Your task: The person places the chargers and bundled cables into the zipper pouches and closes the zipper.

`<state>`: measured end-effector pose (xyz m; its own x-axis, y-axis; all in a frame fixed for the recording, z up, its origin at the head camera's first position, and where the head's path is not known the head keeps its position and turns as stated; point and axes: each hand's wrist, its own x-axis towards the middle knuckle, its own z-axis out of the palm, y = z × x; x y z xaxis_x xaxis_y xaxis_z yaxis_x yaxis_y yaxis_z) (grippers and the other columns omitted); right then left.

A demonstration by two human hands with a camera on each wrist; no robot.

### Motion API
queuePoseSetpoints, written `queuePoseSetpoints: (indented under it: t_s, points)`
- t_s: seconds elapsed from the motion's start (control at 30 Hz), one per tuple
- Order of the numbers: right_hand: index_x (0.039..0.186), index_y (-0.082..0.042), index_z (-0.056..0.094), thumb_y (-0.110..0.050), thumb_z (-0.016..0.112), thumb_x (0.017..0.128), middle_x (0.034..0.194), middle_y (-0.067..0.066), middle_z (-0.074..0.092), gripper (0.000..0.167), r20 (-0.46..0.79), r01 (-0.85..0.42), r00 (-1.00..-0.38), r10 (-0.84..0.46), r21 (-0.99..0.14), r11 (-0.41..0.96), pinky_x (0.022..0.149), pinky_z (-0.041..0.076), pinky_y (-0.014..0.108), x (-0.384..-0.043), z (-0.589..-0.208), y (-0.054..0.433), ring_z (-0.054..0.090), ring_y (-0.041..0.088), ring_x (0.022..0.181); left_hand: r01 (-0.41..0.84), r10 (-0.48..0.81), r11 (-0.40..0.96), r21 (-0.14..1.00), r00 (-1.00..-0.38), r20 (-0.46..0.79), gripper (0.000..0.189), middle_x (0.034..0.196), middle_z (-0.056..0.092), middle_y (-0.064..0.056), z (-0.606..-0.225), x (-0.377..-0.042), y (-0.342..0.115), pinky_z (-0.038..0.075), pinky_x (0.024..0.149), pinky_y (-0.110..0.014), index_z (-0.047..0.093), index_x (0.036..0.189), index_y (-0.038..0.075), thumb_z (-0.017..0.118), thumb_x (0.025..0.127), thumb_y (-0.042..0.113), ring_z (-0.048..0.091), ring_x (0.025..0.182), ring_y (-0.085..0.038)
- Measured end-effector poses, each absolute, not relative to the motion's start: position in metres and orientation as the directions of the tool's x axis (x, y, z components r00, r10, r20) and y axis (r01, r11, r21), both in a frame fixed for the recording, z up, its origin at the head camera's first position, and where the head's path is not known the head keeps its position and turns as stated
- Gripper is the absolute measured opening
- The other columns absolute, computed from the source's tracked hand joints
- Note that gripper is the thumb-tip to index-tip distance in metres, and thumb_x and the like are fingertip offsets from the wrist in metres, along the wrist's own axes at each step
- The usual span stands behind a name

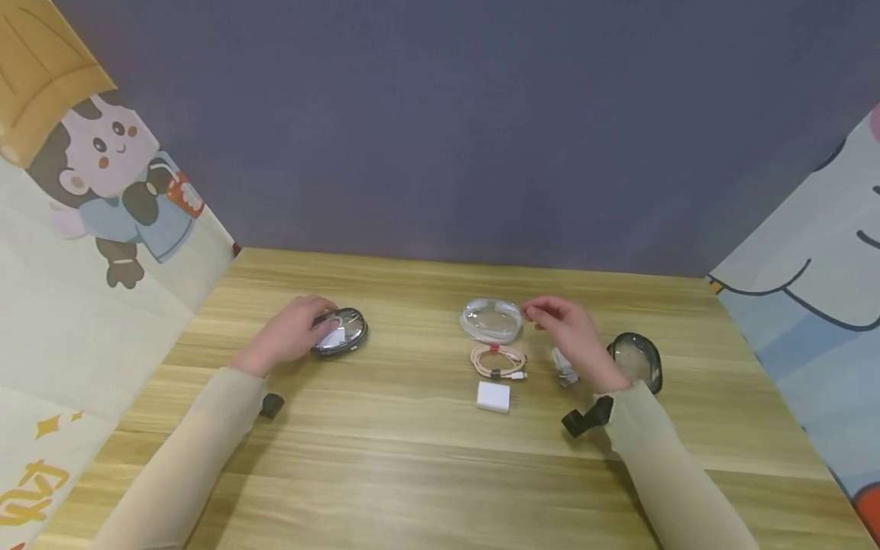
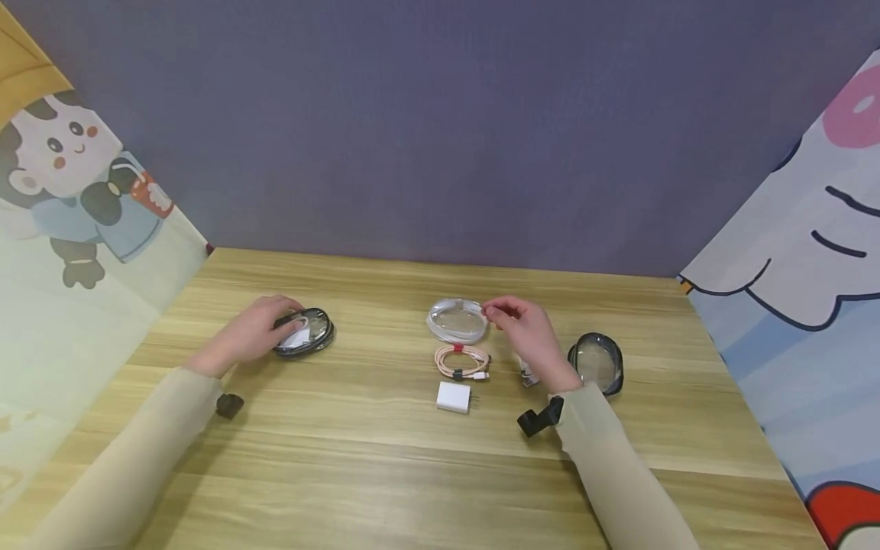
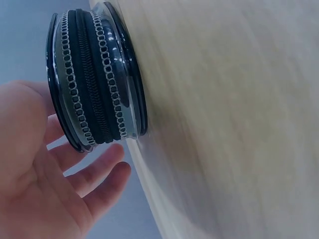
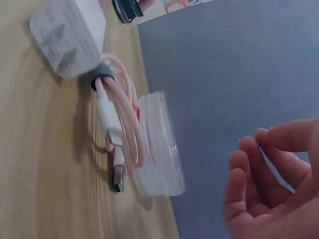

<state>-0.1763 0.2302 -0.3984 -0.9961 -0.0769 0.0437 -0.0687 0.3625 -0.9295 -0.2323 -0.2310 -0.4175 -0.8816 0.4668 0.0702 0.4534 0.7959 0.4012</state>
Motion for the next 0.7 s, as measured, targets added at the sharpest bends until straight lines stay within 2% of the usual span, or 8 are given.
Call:
queuePoseSetpoints:
  t_s: [0.1,0.2,0.37,0.5,0.7]
  points:
    - [0.123,0.002,0.064,-0.024,0.060,0.101,0.121,0.019,0.065,0.034,0.008,-0.045,-0.995,-0.096,-0.919,0.391,0.096,0.049,0.049,-0.182,-0.400,0.233,0.061,0.030,0.109,0.440,0.460,0.797,0.413,-0.886,0.056,0.035,0.129,0.060,-0.024,-0.419,-0.233,-0.230,0.034,0.109,-0.058,0.059,0.126,-0.004,0.057,0.101,0.020,0.049,0.125,-0.043]
    - [0.123,-0.002,0.065,-0.021,0.062,0.099,0.121,0.015,0.066,0.031,0.007,-0.060,-0.993,-0.117,-0.887,0.459,0.094,0.050,0.050,-0.187,-0.402,0.235,0.060,0.031,0.111,0.424,0.452,0.801,0.423,-0.891,0.038,0.038,0.133,0.056,-0.025,-0.421,-0.234,-0.230,0.032,0.111,-0.058,0.056,0.131,-0.005,0.056,0.102,0.020,0.046,0.128,-0.044]
    - [0.122,-0.003,0.067,-0.009,0.069,0.093,0.122,0.015,0.064,0.030,0.073,-0.152,-0.984,-0.164,-0.821,0.550,0.090,0.053,0.048,-0.194,-0.409,0.231,0.060,0.034,0.111,0.414,0.441,0.807,0.421,-0.897,0.035,0.042,0.139,0.052,-0.026,-0.418,-0.234,-0.227,0.030,0.112,-0.059,0.051,0.137,-0.004,0.057,0.101,0.018,0.043,0.131,-0.045]
    - [0.125,-0.002,0.065,-0.008,0.075,0.087,0.134,0.019,0.055,0.040,0.142,-0.259,-0.961,-0.239,-0.766,0.588,0.097,0.049,0.054,-0.196,-0.412,0.227,0.054,0.038,0.120,0.437,0.429,0.808,0.395,-0.896,0.116,0.041,0.138,0.053,-0.024,-0.412,-0.231,-0.222,0.033,0.109,-0.060,0.052,0.136,-0.001,0.061,0.098,0.014,0.044,0.130,-0.044]
    - [0.134,-0.006,0.060,-0.015,0.081,0.082,0.152,0.019,0.040,0.057,0.125,-0.325,-0.933,-0.337,-0.693,0.643,0.107,0.034,0.065,-0.197,-0.410,0.226,0.040,0.045,0.134,0.503,0.429,0.769,0.395,-0.864,0.263,0.036,0.134,0.057,-0.018,-0.399,-0.225,-0.202,0.037,0.108,-0.056,0.057,0.130,0.001,0.063,0.097,0.016,0.049,0.126,-0.039]
